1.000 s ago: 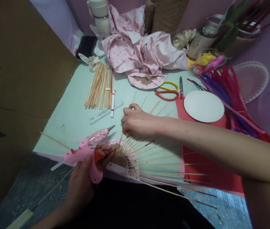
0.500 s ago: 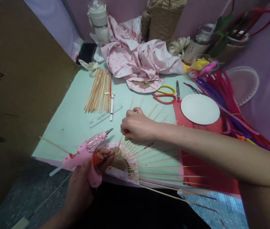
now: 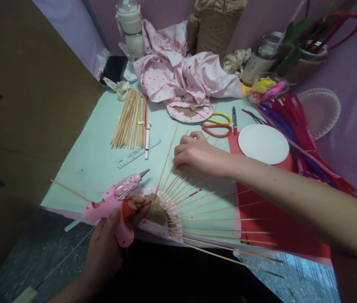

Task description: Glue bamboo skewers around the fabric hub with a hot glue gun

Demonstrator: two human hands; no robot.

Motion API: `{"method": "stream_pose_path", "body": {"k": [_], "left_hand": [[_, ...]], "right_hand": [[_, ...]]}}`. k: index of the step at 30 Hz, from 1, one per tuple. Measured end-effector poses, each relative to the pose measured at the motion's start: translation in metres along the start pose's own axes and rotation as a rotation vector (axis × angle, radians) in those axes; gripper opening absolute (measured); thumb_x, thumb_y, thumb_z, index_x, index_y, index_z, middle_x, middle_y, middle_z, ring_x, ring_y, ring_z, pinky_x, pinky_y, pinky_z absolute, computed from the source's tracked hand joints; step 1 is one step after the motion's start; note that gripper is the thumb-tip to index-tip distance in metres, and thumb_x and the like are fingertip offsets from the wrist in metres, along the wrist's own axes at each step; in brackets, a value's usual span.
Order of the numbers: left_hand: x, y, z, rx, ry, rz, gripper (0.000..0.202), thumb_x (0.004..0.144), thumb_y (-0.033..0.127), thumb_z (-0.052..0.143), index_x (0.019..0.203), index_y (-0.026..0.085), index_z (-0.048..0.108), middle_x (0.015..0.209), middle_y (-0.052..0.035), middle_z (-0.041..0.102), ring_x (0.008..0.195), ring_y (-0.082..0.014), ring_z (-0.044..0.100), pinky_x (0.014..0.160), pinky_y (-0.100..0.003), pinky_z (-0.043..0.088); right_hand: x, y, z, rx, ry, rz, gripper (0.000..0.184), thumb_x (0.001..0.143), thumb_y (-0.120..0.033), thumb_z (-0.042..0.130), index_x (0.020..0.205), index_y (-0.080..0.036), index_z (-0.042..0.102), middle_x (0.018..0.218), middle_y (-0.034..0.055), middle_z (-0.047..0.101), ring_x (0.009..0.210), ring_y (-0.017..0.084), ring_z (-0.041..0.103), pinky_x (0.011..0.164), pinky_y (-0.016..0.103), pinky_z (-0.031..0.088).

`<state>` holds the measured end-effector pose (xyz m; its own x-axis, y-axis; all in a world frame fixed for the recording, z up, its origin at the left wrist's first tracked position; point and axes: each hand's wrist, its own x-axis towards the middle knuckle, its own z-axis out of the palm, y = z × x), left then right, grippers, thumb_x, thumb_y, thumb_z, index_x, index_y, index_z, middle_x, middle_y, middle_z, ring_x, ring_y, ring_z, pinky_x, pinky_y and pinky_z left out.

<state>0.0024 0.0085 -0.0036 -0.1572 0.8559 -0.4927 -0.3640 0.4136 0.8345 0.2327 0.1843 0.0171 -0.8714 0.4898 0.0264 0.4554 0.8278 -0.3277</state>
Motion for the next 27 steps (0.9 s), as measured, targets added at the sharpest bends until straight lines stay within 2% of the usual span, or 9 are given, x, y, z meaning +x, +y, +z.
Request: {"method": "stream_pose_path", "body": {"k": [4,7,12,20,24,27], "left_hand": [[0.000,0.004,0.005,-0.001,0.022,0.023,0.040,0.080,0.054,0.067,0.089,0.016,0.077,0.108,-0.0087,0.075,0.118,-0.0283,0.063,0.108,-0.042,0.046],[0.000,0.004,0.006,-0.007,0.014,0.017,0.040,0.080,0.054,0.067,0.090,0.017,0.077,0.107,-0.0075,0.076,0.118,-0.0269,0.063,0.110,-0.041,0.045],[-0.001,0.001,0.004,-0.048,0.019,0.026,0.036,0.081,0.051,0.069,0.088,0.017,0.077,0.103,-0.0076,0.076,0.120,-0.0274,0.062,0.108,-0.041,0.047],[0.003,-0.006,-0.003,-0.034,-0.042,-0.011,0.035,0.087,0.048,0.062,0.093,0.017,0.075,0.108,-0.0086,0.074,0.117,-0.0276,0.064,0.103,-0.041,0.051],[0.003,-0.007,-0.004,-0.052,-0.048,-0.003,0.032,0.087,0.046,0.063,0.093,0.017,0.075,0.112,-0.0090,0.073,0.118,-0.0267,0.063,0.104,-0.042,0.051],[0.003,-0.007,-0.003,-0.068,-0.030,-0.003,0.031,0.086,0.045,0.064,0.091,0.017,0.075,0.111,-0.0099,0.073,0.118,-0.0274,0.063,0.103,-0.042,0.051]], "right_hand": [[-0.003,0.002,0.004,-0.098,-0.056,-0.112,0.023,0.099,-0.025,0.052,0.090,-0.024,0.073,0.089,0.0037,0.073,0.093,0.024,0.049,0.086,0.045,0.020],[-0.002,-0.003,0.010,-0.107,-0.064,-0.154,0.022,0.100,-0.025,0.051,0.095,-0.024,0.072,0.091,0.0037,0.074,0.095,0.024,0.049,0.091,0.045,0.020],[-0.001,-0.006,0.014,-0.108,-0.069,-0.166,0.019,0.099,-0.024,0.053,0.098,-0.023,0.071,0.087,0.0026,0.072,0.095,0.023,0.051,0.093,0.044,0.021],[-0.001,-0.005,0.019,-0.218,-0.074,-0.201,0.024,0.102,-0.019,0.044,0.096,-0.018,0.067,0.088,0.0043,0.070,0.091,0.022,0.055,0.098,0.046,0.023],[0.000,-0.005,0.019,-0.182,-0.092,-0.183,0.027,0.102,-0.016,0.041,0.099,-0.020,0.067,0.087,0.0032,0.068,0.088,0.020,0.057,0.103,0.047,0.020],[0.002,-0.008,0.019,-0.080,-0.101,-0.119,0.024,0.101,-0.022,0.045,0.096,-0.020,0.068,0.085,0.0031,0.068,0.087,0.021,0.057,0.101,0.046,0.020]]}}
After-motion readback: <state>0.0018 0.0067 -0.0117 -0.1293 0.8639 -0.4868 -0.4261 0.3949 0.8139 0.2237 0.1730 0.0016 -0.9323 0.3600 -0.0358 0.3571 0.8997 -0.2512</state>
